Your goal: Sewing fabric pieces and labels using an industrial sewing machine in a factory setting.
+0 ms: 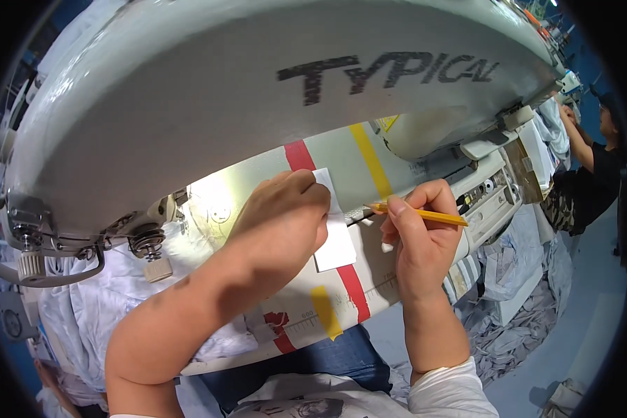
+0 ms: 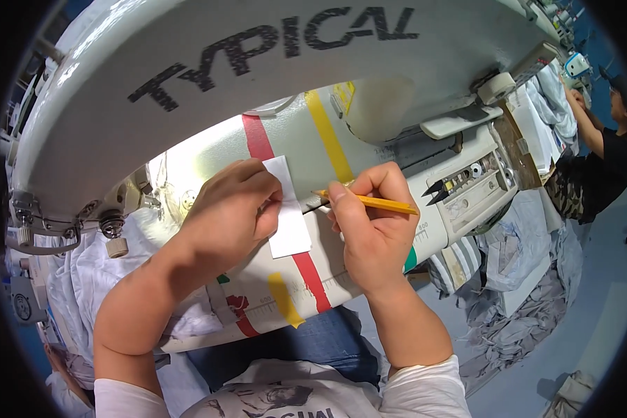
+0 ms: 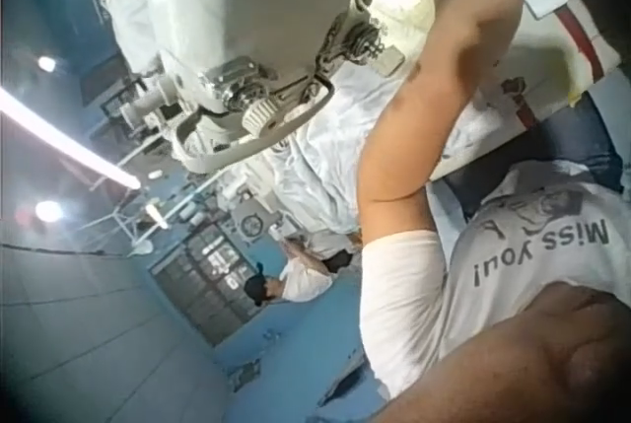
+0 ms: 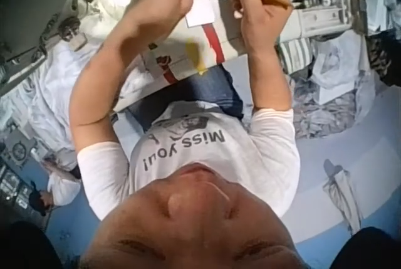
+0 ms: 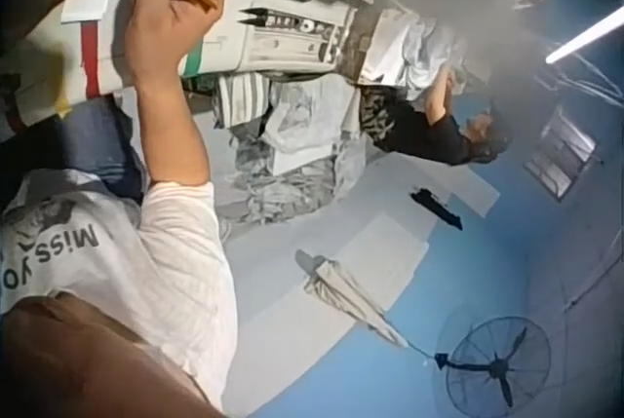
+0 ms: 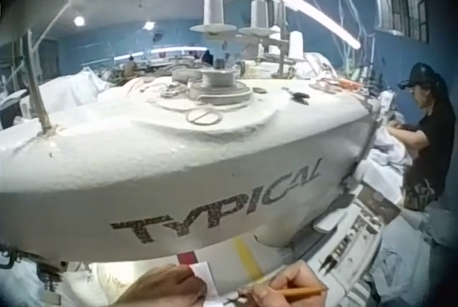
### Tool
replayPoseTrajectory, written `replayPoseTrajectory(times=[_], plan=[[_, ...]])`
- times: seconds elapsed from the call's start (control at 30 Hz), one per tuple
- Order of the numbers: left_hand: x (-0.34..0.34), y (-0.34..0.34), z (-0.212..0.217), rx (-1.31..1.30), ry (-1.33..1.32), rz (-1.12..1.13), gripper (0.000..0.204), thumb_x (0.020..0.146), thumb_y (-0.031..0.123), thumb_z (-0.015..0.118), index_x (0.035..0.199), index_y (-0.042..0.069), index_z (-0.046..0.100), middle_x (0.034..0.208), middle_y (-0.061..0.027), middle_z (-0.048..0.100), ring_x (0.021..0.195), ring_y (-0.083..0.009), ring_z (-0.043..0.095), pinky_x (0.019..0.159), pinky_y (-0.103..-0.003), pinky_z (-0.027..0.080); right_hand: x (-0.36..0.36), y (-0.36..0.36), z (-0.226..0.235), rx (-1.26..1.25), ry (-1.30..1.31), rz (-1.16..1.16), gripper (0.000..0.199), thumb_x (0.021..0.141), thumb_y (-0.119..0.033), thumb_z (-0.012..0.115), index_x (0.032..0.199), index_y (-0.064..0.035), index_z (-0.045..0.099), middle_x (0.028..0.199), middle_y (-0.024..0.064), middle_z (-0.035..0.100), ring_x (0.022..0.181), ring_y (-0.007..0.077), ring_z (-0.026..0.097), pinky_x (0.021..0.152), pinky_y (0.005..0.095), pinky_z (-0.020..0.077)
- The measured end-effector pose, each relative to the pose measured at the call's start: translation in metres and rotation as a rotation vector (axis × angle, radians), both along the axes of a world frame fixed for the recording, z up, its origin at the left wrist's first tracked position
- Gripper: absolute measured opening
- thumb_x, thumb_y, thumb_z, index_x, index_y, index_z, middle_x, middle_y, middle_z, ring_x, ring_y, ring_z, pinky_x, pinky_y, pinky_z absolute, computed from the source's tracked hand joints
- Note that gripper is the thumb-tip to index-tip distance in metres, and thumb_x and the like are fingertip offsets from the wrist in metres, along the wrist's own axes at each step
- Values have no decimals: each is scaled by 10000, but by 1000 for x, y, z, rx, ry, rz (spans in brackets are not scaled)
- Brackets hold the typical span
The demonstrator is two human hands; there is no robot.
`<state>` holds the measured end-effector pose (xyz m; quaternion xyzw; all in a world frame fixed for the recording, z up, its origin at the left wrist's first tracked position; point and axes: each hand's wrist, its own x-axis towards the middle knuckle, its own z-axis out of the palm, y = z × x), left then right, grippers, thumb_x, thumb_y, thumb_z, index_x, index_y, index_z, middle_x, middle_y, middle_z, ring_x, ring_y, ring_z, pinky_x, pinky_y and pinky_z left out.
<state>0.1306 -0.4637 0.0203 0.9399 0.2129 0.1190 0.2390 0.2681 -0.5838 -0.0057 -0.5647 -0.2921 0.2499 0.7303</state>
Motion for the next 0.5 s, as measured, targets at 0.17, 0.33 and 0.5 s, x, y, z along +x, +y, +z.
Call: replayPoseTrajectory(times=[0.17, 0.33, 0.5], plan=[[4, 4, 6, -155, 50, 52, 68, 755, 30, 590, 818, 7, 584, 897, -144, 584, 894, -336, 573, 812, -416, 473, 3, -2, -1, 25, 29, -10, 163, 881, -48, 630, 839, -60, 472, 682, 46, 565, 532, 88, 535, 480, 219, 437], [29, 19, 18, -91, -41, 149, 115, 786, 33, 606, 889, -2, 569, 901, -164, 601, 853, -346, 596, 756, -410, 483, -3, -1, 1, 153, 32, -117, 141, 885, -26, 605, 838, -58, 476, 677, 41, 560, 538, 90, 533, 503, 214, 434], [23, 13, -2, -17, -158, 170, 128, 823, 8, 632, 944, 1, 588, 901, -164, 619, 861, -351, 623, 770, -412, 500, 0, -1, -5, -104, -137, 116, 199, 863, -23, 635, 774, -60, 460, 651, -2, 513, 570, 55, 493, 535, 207, 401]])
